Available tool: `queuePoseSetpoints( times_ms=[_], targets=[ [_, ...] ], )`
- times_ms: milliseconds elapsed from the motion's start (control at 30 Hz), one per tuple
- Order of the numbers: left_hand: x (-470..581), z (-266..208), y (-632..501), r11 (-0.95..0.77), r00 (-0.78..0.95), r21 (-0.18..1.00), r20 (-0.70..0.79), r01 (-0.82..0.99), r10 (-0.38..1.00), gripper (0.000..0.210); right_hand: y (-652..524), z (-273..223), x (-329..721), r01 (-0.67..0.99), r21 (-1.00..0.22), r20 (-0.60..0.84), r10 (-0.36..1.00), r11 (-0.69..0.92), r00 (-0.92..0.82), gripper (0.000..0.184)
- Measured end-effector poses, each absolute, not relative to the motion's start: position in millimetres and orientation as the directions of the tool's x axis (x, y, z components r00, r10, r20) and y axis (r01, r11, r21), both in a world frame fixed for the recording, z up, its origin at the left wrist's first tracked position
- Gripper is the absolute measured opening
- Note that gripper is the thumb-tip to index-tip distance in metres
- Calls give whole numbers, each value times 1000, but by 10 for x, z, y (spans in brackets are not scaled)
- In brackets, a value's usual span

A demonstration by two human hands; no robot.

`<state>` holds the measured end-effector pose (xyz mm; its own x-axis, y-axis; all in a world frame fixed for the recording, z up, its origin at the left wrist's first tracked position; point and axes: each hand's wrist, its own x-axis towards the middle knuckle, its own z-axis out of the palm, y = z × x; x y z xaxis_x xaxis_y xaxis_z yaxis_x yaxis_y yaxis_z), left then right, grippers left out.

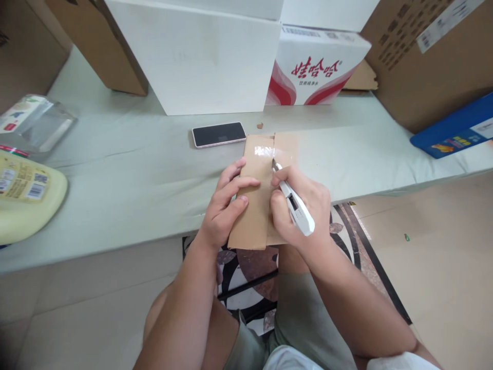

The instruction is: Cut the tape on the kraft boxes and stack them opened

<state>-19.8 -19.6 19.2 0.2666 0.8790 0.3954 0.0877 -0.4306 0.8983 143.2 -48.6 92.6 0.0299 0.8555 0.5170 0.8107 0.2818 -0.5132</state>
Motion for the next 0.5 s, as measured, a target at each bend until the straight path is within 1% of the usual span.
queuePoseSetpoints(
  times_ms=[100,267,500],
  targets=[
    [-199,193,-198,-428,264,900,394,84,880,31,-483,930,1433,806,-517,520,854,288,29,9],
    [-204,200,-192,-437,274,893,397,103,876,31,-495,923,1436,797,-548,492,868,254,62,9],
    [-201,198,-134,-419,275,905,388,64,880,31,-502,875,1467,791,-554,517,852,259,83,9]
  ],
)
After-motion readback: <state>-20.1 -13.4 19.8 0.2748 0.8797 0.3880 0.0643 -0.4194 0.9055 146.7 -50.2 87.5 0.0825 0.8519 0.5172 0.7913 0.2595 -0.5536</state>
